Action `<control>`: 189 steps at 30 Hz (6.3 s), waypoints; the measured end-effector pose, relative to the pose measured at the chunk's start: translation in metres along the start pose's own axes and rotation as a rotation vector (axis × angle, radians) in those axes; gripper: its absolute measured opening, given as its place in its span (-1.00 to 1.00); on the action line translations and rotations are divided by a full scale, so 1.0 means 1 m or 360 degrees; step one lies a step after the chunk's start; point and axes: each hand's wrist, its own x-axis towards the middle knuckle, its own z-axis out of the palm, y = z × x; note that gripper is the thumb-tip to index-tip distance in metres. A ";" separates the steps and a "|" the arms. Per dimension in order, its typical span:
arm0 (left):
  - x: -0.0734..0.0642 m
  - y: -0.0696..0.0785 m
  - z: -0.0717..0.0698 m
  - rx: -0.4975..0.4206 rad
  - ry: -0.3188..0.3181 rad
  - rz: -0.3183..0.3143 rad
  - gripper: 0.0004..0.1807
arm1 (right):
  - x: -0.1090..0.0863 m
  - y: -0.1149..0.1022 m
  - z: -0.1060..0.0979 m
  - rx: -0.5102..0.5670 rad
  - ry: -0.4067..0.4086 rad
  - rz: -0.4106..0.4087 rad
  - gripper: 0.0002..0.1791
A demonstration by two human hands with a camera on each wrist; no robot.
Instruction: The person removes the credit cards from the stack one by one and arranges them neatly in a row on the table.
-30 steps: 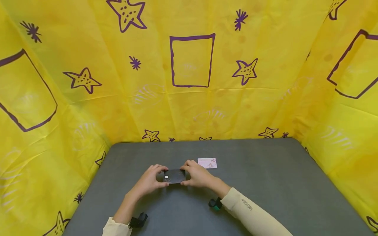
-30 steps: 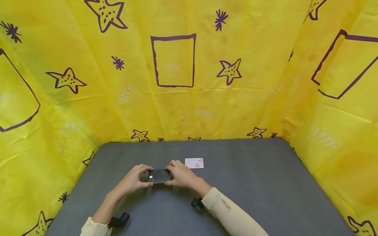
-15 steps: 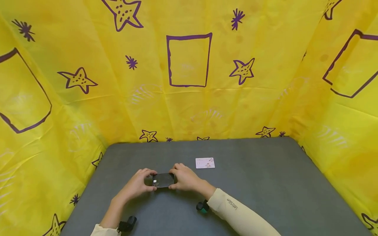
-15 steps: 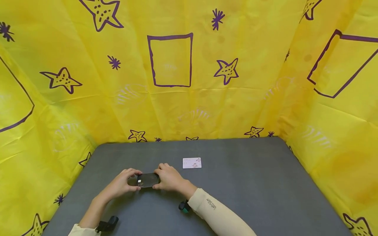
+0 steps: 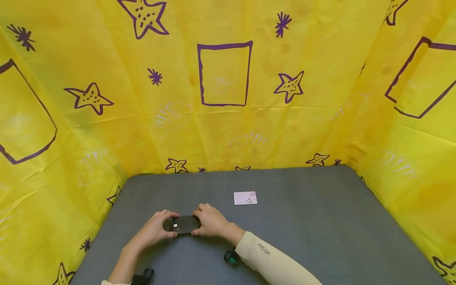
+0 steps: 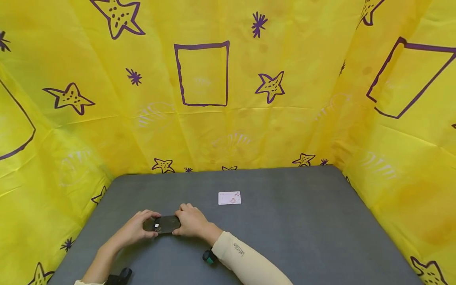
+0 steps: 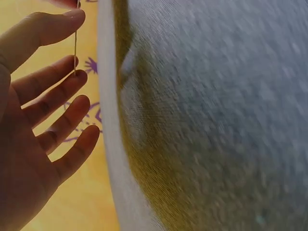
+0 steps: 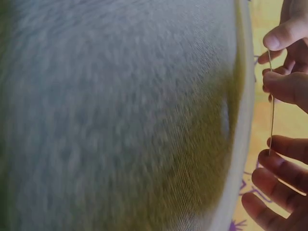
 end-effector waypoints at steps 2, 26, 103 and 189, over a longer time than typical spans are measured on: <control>-0.002 -0.003 0.000 0.0006 -0.0005 0.0006 -0.46 | 0.001 -0.004 0.002 -0.0022 0.0004 0.0002 -0.44; -0.005 -0.015 -0.002 -0.0061 -0.0102 -0.0069 -0.44 | 0.016 -0.025 0.021 -0.0196 -0.0090 0.0158 -0.50; -0.004 -0.009 0.002 -0.0111 -0.0083 -0.0178 -0.45 | 0.007 0.002 -0.001 0.0063 -0.0065 0.0149 -0.49; 0.154 0.121 0.099 0.0004 -0.0205 0.0161 -0.35 | -0.062 0.187 -0.052 0.0199 -0.0085 0.0414 -0.34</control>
